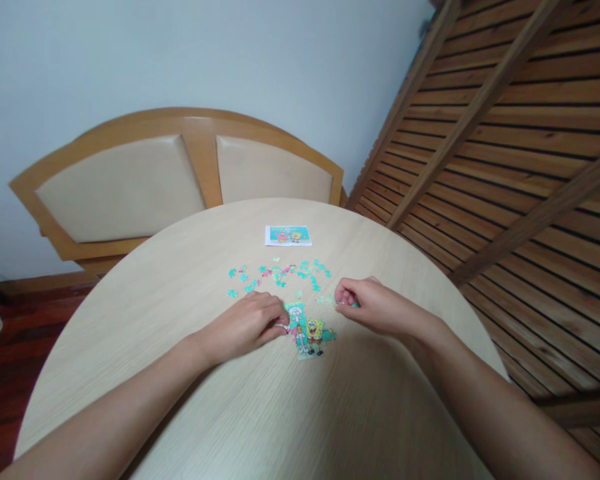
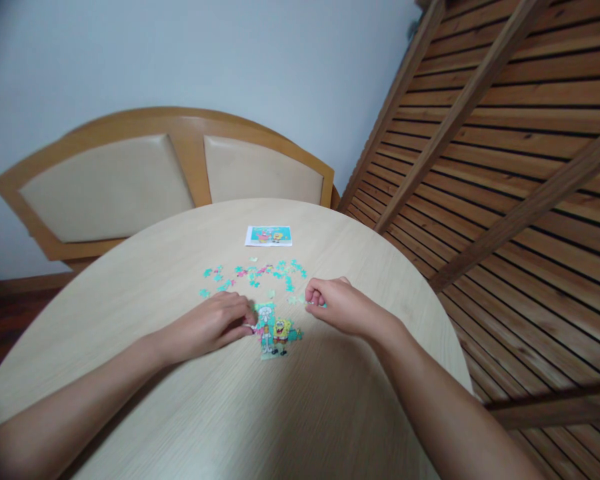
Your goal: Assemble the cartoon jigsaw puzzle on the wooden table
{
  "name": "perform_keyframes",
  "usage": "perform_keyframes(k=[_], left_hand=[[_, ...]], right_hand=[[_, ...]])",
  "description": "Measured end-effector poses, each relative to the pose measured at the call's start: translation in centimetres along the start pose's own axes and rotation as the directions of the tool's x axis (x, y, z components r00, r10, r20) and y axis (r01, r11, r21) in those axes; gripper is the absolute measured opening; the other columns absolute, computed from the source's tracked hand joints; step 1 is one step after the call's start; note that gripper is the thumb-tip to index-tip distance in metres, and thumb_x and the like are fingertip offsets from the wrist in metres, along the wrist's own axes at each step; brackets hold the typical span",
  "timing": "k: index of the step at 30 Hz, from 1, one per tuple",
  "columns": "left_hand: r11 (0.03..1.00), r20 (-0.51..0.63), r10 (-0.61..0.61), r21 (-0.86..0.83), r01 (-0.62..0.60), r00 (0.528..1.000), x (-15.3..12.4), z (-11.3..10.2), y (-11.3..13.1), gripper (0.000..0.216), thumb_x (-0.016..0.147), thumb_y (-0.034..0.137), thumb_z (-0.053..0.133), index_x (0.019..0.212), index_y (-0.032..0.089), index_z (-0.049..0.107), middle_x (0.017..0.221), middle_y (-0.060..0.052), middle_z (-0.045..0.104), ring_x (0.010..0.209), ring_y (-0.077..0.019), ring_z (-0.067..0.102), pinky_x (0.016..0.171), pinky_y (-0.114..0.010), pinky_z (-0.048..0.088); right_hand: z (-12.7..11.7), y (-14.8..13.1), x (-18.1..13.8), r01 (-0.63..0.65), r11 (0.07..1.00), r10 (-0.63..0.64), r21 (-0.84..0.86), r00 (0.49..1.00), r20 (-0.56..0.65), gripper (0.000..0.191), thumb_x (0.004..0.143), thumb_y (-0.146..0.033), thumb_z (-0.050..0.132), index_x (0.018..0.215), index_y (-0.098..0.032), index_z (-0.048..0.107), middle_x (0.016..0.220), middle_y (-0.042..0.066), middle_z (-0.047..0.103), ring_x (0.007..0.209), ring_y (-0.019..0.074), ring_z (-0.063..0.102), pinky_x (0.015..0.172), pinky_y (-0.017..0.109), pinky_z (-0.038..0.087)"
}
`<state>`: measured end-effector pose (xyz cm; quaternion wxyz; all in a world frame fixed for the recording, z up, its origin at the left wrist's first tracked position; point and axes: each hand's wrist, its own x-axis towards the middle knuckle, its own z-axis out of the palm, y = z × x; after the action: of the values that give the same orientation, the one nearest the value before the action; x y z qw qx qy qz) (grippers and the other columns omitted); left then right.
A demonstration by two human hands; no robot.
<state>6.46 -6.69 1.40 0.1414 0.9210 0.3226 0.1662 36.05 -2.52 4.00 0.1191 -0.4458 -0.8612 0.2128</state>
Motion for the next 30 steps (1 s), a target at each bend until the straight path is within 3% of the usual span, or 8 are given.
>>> perform_keyframes(k=[3, 6, 13, 21, 30], left_hand=[[1.000, -0.002, 0.007, 0.019, -0.007, 1.000, 0.0, 0.1, -0.1, 0.017, 0.104, 0.032, 0.054, 0.098, 0.020, 0.064, 0.093, -0.004, 0.067, 0.088, -0.0213, 0.061, 0.081, -0.035, 0.043], [1.000, -0.008, 0.017, 0.026, -0.017, 1.000, -0.1, 0.1, -0.1, 0.016, 0.104, 0.032, 0.054, 0.098, 0.020, 0.064, 0.093, -0.004, 0.067, 0.088, -0.0210, 0.061, 0.082, -0.035, 0.043], [0.998, -0.002, 0.049, 0.037, -0.049, 0.999, 0.0, 0.0, -0.1, 0.020, 0.105, 0.034, 0.052, 0.099, 0.020, 0.065, 0.094, -0.004, 0.067, 0.089, -0.0215, 0.062, 0.083, -0.035, 0.043], [0.995, 0.007, 0.049, 0.083, -0.050, 0.999, 0.0, 0.0, 0.0, 0.021, 0.105, 0.034, 0.051, 0.103, 0.019, 0.066, 0.097, -0.005, 0.067, 0.092, -0.0222, 0.063, 0.084, -0.035, 0.044], [0.994, -0.005, 0.056, 0.090, -0.056, 0.998, 0.1, 0.0, 0.1, 0.023, 0.106, 0.035, 0.050, 0.102, 0.020, 0.067, 0.096, -0.006, 0.068, 0.092, -0.0210, 0.063, 0.084, -0.034, 0.044]], right_hand=[[0.5, -0.9, 0.2, 0.060, 0.996, -0.058, 0.059, 0.998, -0.029, 0.010, 0.091, -0.022, 0.058, 0.095, -0.018, 0.067, 0.083, 0.003, 0.069, 0.074, 0.0161, 0.062, 0.070, 0.027, 0.045], [1.2, -1.9, 0.4, 0.195, 0.978, -0.194, 0.078, 0.981, -0.023, 0.012, 0.093, -0.022, 0.059, 0.098, -0.019, 0.069, 0.093, 0.005, 0.072, 0.086, 0.0181, 0.065, 0.081, 0.030, 0.047], [2.2, -3.3, 0.3, 0.409, 0.900, -0.426, 0.148, 0.898, 0.110, 0.012, 0.097, -0.022, 0.058, 0.095, -0.020, 0.069, 0.097, 0.005, 0.073, 0.090, 0.0180, 0.065, 0.085, 0.031, 0.048], [2.6, -3.2, 0.3, 0.435, 0.884, -0.459, 0.174, 0.877, 0.143, 0.011, 0.094, -0.015, 0.060, 0.096, -0.020, 0.069, 0.100, 0.005, 0.072, 0.094, 0.0169, 0.066, 0.087, 0.029, 0.050], [2.8, -3.1, 0.4, 0.481, 0.857, -0.506, 0.184, 0.854, 0.124, 0.013, 0.094, -0.015, 0.059, 0.097, -0.021, 0.070, 0.114, 0.007, 0.074, 0.108, 0.0197, 0.066, 0.099, 0.036, 0.048]])
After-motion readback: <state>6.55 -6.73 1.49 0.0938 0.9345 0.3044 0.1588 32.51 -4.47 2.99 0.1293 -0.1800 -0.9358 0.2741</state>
